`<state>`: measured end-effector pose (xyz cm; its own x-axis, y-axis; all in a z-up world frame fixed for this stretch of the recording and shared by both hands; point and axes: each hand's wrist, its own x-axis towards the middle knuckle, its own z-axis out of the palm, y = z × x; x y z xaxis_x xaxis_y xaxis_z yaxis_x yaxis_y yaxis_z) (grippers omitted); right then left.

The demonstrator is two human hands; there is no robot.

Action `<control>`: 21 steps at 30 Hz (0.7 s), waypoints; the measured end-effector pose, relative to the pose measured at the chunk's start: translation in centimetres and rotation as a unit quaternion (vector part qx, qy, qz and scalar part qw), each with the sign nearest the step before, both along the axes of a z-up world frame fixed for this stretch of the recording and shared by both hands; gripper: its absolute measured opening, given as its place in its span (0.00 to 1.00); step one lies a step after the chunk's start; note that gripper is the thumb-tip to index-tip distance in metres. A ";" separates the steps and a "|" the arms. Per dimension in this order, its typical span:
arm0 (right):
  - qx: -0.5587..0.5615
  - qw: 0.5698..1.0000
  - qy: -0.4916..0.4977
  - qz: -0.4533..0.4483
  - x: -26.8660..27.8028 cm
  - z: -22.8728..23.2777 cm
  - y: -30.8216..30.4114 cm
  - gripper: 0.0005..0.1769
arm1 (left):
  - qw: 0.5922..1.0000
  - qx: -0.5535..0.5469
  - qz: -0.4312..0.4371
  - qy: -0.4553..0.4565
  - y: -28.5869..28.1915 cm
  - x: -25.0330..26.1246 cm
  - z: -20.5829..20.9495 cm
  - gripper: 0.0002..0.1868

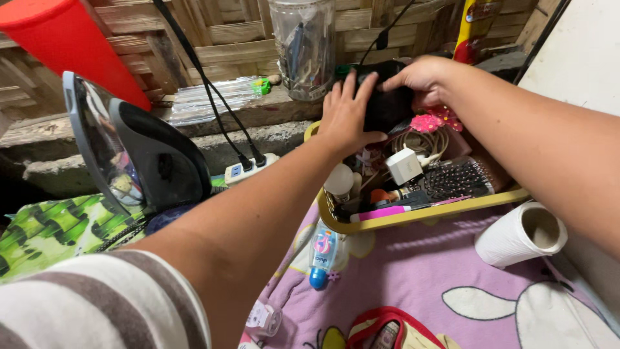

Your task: The person handles a black hairpiece, then places it into a yellow basket. They then open a small cloth pouch and remove two bottles of personal care products, placing them on the table.

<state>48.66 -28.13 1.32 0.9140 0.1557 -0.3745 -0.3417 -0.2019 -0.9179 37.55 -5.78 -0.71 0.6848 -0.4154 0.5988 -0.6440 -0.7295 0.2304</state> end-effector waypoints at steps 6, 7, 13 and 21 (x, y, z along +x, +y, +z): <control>0.075 0.996 -0.001 0.039 -2.5 3.7 -0.8 0.22 | 0.983 -0.182 -0.017 0.003 -0.5 0.6 -0.2 0.68; 0.087 0.996 -0.007 0.036 -3.2 4.3 -0.8 0.21 | 0.972 -0.231 -0.043 0.015 -0.4 0.3 -0.4 0.66; 0.171 0.980 -0.015 0.100 -6.3 6.4 2.4 0.20 | 0.681 -0.618 -0.118 0.375 -0.6 -1.2 2.2 0.60; 0.286 0.950 -0.029 0.118 -9.8 6.6 9.3 0.19 | 0.495 -0.695 -0.142 0.501 3.3 -2.5 7.0 0.39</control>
